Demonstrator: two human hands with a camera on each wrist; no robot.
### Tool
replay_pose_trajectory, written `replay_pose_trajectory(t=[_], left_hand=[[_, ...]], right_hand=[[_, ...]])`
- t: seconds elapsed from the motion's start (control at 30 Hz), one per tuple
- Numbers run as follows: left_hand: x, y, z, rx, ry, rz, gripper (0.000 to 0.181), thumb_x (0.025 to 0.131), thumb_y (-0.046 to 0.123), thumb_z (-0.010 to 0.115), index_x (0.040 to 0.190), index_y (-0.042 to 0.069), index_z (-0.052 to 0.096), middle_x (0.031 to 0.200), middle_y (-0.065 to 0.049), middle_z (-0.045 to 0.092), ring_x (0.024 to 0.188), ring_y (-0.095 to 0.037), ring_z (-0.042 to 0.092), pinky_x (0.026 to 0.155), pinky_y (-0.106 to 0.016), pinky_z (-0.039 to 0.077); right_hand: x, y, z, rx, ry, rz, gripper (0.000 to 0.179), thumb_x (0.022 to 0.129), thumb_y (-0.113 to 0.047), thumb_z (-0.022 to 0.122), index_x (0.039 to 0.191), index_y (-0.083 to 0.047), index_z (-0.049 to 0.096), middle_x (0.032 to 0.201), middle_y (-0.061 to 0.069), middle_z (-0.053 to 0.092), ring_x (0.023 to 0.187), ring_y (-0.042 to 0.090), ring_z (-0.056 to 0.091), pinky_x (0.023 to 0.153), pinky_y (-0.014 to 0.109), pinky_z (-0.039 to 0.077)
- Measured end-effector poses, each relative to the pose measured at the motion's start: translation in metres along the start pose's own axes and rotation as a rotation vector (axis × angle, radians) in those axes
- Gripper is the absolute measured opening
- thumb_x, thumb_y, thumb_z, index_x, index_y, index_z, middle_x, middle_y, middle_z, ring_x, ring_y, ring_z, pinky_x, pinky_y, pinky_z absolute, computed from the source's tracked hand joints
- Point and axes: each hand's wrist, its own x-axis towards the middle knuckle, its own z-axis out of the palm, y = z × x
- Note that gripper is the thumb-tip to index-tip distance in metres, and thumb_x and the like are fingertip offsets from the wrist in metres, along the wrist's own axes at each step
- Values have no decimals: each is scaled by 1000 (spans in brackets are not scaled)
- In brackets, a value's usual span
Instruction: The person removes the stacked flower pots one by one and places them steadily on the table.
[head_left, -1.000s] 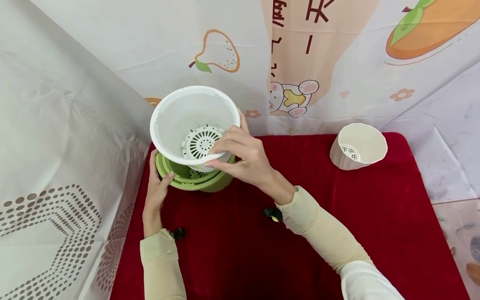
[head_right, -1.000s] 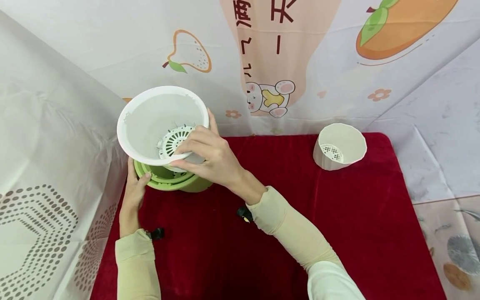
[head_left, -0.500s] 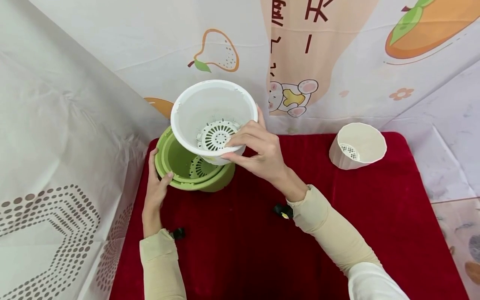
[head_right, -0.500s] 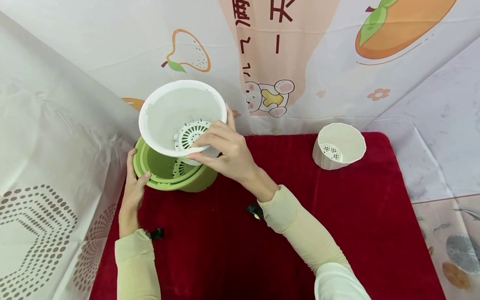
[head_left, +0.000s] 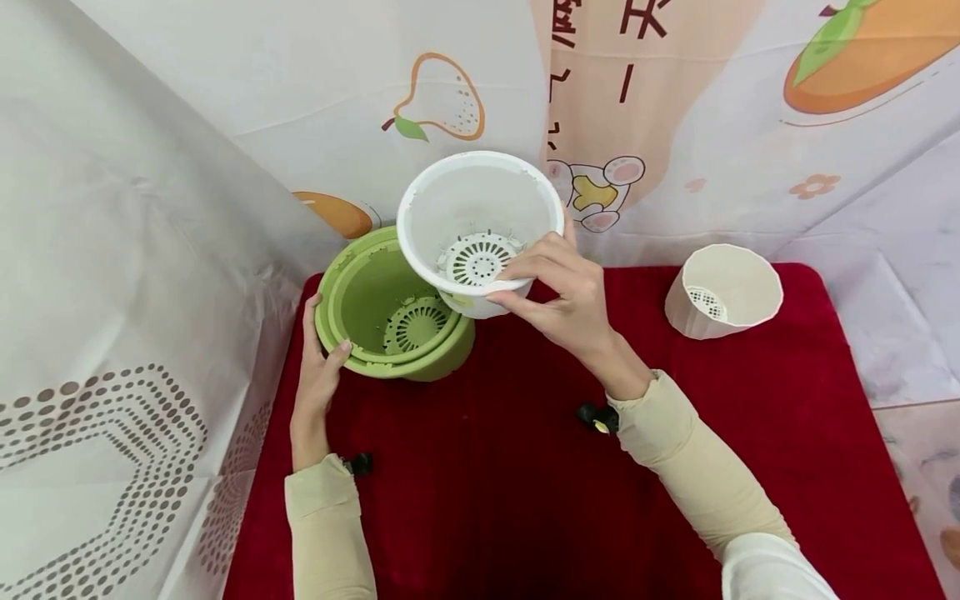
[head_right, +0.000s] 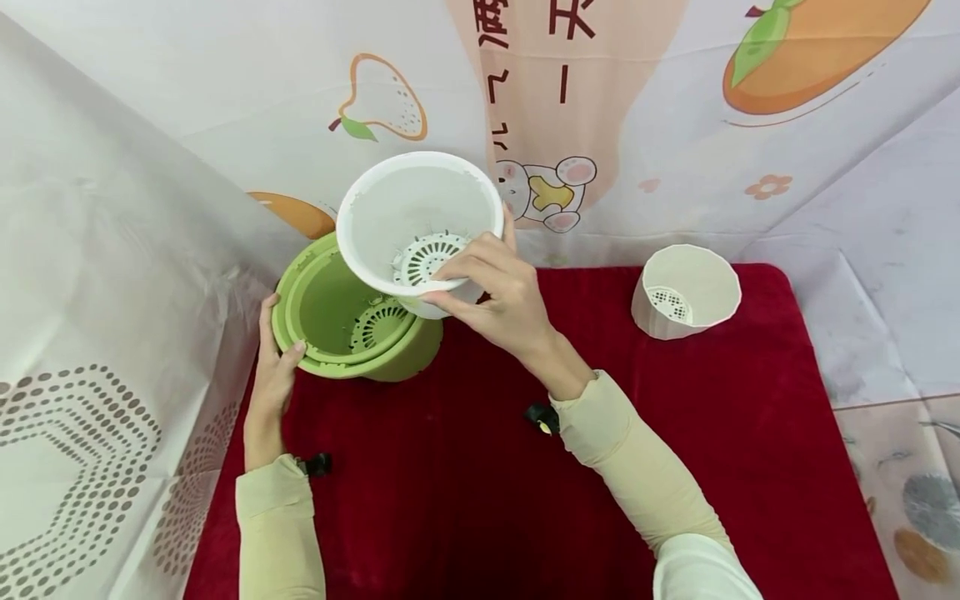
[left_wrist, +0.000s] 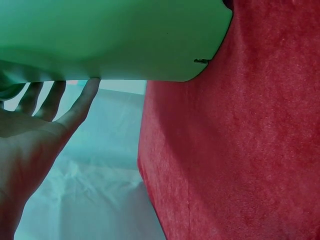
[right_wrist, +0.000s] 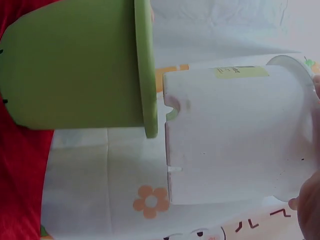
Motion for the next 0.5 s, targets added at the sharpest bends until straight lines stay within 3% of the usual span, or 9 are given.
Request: replay_pose_trajectory(t=[0.13, 0.5], left_hand=[[0, -2, 2, -17, 2, -6, 80, 88, -2, 55, 157, 19, 21, 158, -10, 26, 128, -27, 44, 98, -24, 44], [0, -2, 1, 30, 20, 4, 81, 86, -4, 53, 158, 20, 22, 159, -6, 24, 126, -25, 45, 99, -21, 41]], right_hand=[[-4, 2, -9, -28, 2, 19, 31, 81, -31, 83, 74, -2, 75, 72, 6, 69, 75, 19, 59, 112, 65, 20], [-15, 8, -28, -70, 64, 55, 31, 79, -30, 85, 74, -1, 76, 72, 8, 70, 73, 21, 58, 112, 65, 20]])
